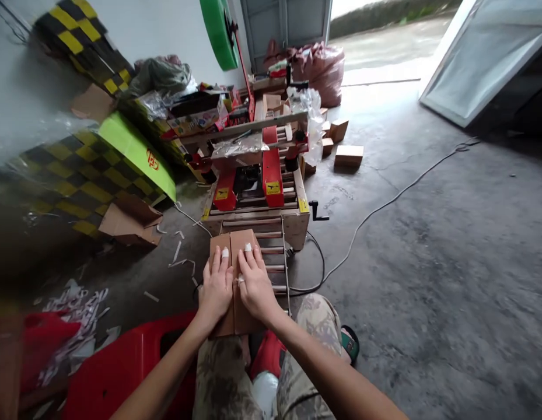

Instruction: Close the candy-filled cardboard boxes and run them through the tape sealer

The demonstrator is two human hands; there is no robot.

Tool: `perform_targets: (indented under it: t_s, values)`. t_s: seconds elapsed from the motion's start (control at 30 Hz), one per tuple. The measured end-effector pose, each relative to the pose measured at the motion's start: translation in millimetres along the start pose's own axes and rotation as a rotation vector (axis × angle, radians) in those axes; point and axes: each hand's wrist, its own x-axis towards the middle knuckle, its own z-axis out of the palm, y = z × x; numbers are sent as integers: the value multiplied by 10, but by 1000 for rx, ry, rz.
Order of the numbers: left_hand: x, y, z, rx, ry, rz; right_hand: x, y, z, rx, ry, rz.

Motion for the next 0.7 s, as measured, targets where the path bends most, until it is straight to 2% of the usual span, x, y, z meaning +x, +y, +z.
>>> perform_targets:
  t_s: [0.07, 0.17, 0.27, 0.33, 0.4, 0.5, 0.57, 0.6, 0.63, 0.67, 0.7]
  values:
    - [-37, 7, -30, 35, -36, -18, -37, -14, -8, 49, -25, 14]
    - [-72, -12, -58, 29, -93, 8, -65, -105, -4, -33, -62, 68]
    - [129, -34, -56, 27, -138, 9, 127, -96, 6, -98, -79, 113]
    - [539, -46, -9, 39, -145, 12, 512, 47, 4, -94, -44, 122]
    - [1177, -27, 67, 52, -89, 54, 1111, 270, -43, -51, 22, 137]
    - [2273, 141, 157, 64, 123, 106, 2082, 575, -251, 32, 138, 243]
    - [2799, 329, 158, 62, 249, 85, 2440, 671, -430, 50, 224, 346]
    - [2929, 417, 141, 59, 288, 67, 2457, 685, -510, 58, 258, 387]
    - [2953, 487, 115, 56, 311, 57, 2351, 682, -583, 75, 277, 413]
    - [2862, 531, 85, 54, 323, 58, 2123, 673, -657, 100, 279, 421]
    - [2661, 544, 52, 51, 326, 69, 1785, 667, -742, 131, 264, 413]
